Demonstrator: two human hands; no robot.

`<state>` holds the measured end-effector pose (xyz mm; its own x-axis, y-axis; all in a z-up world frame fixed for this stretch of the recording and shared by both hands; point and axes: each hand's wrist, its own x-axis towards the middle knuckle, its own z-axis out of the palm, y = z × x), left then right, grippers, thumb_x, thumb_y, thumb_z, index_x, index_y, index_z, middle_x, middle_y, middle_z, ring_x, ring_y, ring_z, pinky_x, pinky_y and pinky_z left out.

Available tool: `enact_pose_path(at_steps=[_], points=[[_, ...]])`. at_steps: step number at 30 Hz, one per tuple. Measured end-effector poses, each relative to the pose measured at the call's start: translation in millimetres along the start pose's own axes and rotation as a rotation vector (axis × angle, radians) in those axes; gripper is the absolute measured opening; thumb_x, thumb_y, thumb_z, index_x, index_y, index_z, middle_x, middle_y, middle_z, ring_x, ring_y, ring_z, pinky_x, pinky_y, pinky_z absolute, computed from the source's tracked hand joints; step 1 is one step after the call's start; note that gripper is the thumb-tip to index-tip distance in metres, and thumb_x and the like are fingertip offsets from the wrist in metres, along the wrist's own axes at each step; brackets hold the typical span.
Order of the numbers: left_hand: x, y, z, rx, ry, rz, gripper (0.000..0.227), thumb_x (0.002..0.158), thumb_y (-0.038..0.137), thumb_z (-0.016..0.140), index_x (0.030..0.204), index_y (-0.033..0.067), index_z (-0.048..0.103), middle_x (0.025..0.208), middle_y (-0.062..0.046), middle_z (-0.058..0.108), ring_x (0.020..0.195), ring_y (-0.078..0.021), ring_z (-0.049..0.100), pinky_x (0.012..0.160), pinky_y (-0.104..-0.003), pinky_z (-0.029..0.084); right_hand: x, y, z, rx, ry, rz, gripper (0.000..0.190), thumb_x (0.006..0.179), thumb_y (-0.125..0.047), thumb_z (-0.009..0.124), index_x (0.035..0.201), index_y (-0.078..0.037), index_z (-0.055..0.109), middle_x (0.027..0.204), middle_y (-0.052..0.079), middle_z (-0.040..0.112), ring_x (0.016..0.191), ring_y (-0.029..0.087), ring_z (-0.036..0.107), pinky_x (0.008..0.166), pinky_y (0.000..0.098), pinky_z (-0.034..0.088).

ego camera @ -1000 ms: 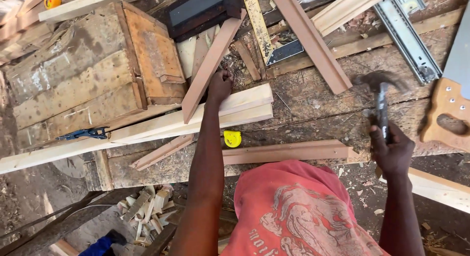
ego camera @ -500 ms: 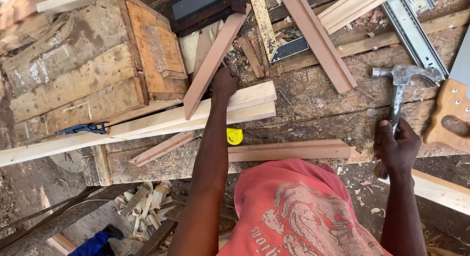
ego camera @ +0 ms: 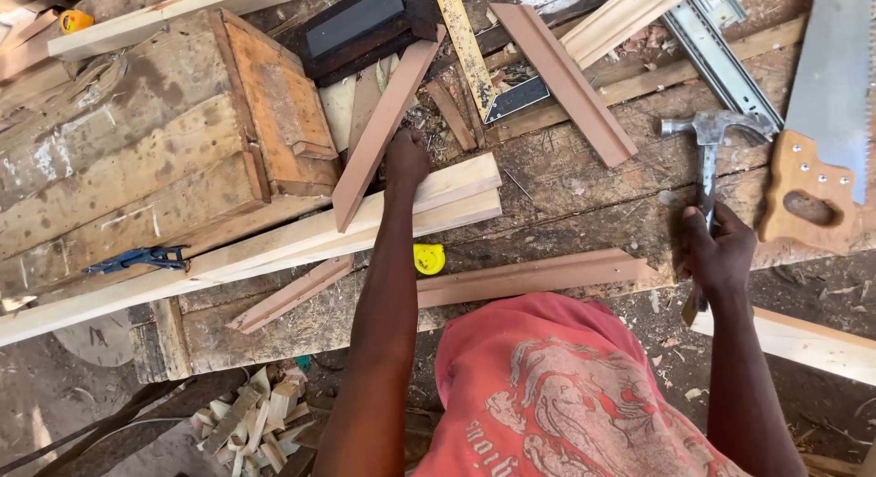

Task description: The person sorts through wood strips on a cluttered workbench, picks up a hand plane and planes a strip, then carries trim pieces to a wooden door panel. They spread white glue onto the trim pieces with a stick and press the glued strips into the panel's recessed frame, fitting them into place by hand.

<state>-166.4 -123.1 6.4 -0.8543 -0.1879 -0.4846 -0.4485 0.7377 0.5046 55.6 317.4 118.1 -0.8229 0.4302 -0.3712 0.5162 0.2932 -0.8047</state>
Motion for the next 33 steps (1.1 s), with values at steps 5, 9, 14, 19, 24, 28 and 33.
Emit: enact_pose_path(at_steps=[5, 9, 14, 19, 24, 28, 33], points=[[10.7, 8.5, 5.5, 0.143, -0.111, -0.023, 0.01, 0.09, 0.004, 0.064, 0.084, 0.0102, 0.07, 0.09, -0.013, 0.075, 0.078, -0.0315, 0.071, 0.066, -0.048, 0.054, -4.2, 2.8, -0.5, -0.064, 0.019, -0.021, 0.018, 0.117, -0.024, 0.063, 0.114, -0.008, 0.069, 0.075, 0.006, 0.062, 0.054, 0.018, 0.058, 0.044, 0.0356, 0.051], [11.9, 4.1, 6.7, -0.16, -0.193, 0.139, 0.021, 0.093, 0.012, 0.066, 0.114, 0.01, 0.065, 0.121, -0.012, 0.069, 0.113, -0.0271, 0.064, 0.089, -0.044, 0.052, -4.7, 1.9, 0.9, -0.041, 0.015, -0.006, 0.017, 0.118, -0.021, 0.061, 0.117, -0.007, 0.069, 0.076, 0.009, 0.063, 0.053, 0.018, 0.057, 0.043, 0.0354, 0.051], [-3.4, 21.5, -7.4, 0.102, -0.151, 0.004, 0.084, 0.098, 0.038, 0.062, 0.165, 0.0209, 0.014, 0.15, -0.021, 0.054, 0.132, -0.0452, 0.054, 0.105, -0.058, 0.046, -4.9, -0.8, 1.5, -0.028, 0.032, 0.029, 0.017, 0.117, -0.023, 0.063, 0.118, -0.008, 0.069, 0.073, 0.007, 0.061, 0.051, 0.017, 0.054, 0.041, 0.0352, 0.048], [-23.5, 40.2, -14.2, 0.107, -0.006, -0.106, 0.031, 0.095, 0.024, 0.061, 0.119, 0.0059, 0.057, 0.106, -0.017, 0.071, 0.094, -0.0378, 0.069, 0.074, -0.051, 0.053, -7.3, 0.5, 1.2, -0.045, 0.025, -0.013, 0.017, 0.118, -0.022, 0.061, 0.112, -0.008, 0.069, 0.069, 0.005, 0.057, 0.049, 0.016, 0.051, 0.04, 0.0348, 0.047], [-12.1, 33.3, -10.5, 0.266, -0.194, -0.181, 0.09, 0.095, 0.035, 0.06, 0.167, 0.0231, 0.008, 0.135, -0.021, 0.064, 0.124, -0.0455, 0.061, 0.101, -0.061, 0.049, -1.9, -0.9, 2.4, -0.054, 0.028, 0.032, 0.018, 0.116, -0.024, 0.061, 0.117, -0.008, 0.069, 0.076, 0.007, 0.062, 0.055, 0.017, 0.055, 0.045, 0.0361, 0.05], [-29.2, 39.4, -24.9, 0.004, -0.234, -0.098, 0.074, 0.094, 0.017, 0.064, 0.161, 0.0317, 0.035, 0.162, -0.012, 0.041, 0.143, -0.0387, 0.046, 0.113, -0.05, 0.042, -4.1, -5.6, 1.0, -0.02, 0.016, 0.038, 0.016, 0.117, -0.021, 0.061, 0.121, -0.007, 0.068, 0.069, 0.006, 0.057, 0.048, 0.017, 0.052, 0.039, 0.0345, 0.047], [-25.8, 37.8, -22.9, 0.084, -0.246, 0.02, 0.093, 0.096, 0.023, 0.066, 0.166, 0.0362, 0.005, 0.149, -0.02, 0.056, 0.102, -0.0383, 0.073, 0.085, -0.05, 0.056, -1.5, -11.3, 1.7, -0.074, 0.035, 0.046, 0.019, 0.116, -0.022, 0.061, 0.122, -0.007, 0.07, 0.076, 0.007, 0.063, 0.055, 0.018, 0.057, 0.045, 0.0365, 0.052]])
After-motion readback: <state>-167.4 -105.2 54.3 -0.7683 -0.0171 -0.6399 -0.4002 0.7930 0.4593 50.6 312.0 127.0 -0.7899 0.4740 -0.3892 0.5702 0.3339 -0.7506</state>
